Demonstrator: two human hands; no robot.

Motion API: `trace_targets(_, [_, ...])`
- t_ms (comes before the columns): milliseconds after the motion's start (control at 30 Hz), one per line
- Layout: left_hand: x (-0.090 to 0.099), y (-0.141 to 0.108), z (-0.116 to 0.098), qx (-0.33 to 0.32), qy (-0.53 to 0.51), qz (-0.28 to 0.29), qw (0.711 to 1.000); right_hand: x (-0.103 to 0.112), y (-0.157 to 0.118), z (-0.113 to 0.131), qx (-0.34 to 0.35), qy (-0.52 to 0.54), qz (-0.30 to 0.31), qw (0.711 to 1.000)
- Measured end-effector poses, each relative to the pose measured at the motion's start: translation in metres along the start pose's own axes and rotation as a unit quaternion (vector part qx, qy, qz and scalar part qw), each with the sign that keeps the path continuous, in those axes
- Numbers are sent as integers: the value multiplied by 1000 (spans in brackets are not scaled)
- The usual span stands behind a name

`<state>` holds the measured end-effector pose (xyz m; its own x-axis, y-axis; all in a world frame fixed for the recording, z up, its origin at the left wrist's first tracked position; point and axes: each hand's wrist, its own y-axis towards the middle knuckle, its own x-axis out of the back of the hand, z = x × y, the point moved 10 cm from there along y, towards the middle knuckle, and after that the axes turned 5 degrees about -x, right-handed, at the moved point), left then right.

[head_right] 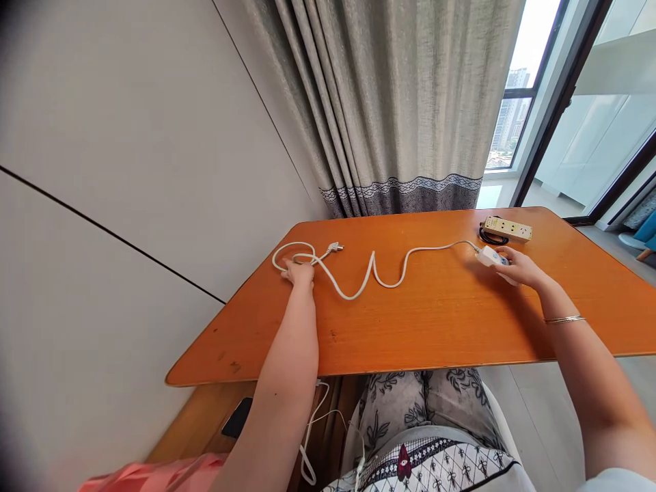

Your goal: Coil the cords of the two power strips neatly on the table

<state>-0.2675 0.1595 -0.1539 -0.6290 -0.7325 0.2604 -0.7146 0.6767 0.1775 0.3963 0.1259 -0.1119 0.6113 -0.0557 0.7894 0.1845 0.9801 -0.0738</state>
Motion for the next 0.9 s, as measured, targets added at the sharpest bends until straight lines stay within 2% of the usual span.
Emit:
trace_targets(100, [15, -7, 10, 69, 16, -82, 994, 13, 3, -21, -1, -114, 16, 993])
trace_targets(133, [19, -8, 9, 74, 14, -100, 992, 17, 4, -28, -3, -142, 24, 990])
trace_targets(267, [32, -9, -9, 38, -6, -154, 987, 38, 4, -58, -32, -235, 25, 971])
trace_targets(333, [35, -10, -22, 3, -16, -172, 985, 52, 7, -68, -42, -284, -7, 958])
trace_targets(433, [31, -14, -49, -96, -47, -188, 976, 70, 13, -75, -31, -335, -67, 939])
trace_targets(567, [13, -34, -87, -249, -90, -157, 952, 87, 26, -81, -57, -336, -106, 934])
trace_targets(667, [-1, -53, -106, -318, -95, -125, 935, 98, 34, -76, -105, -305, -120, 939])
trace_targets(767, [-11, -66, -114, -348, -86, -100, 928, 102, 41, -51, -103, -271, -150, 945])
trace_targets(900, [-23, -73, -116, -363, -96, -61, 925, 85, 59, -15, -71, -256, -151, 952])
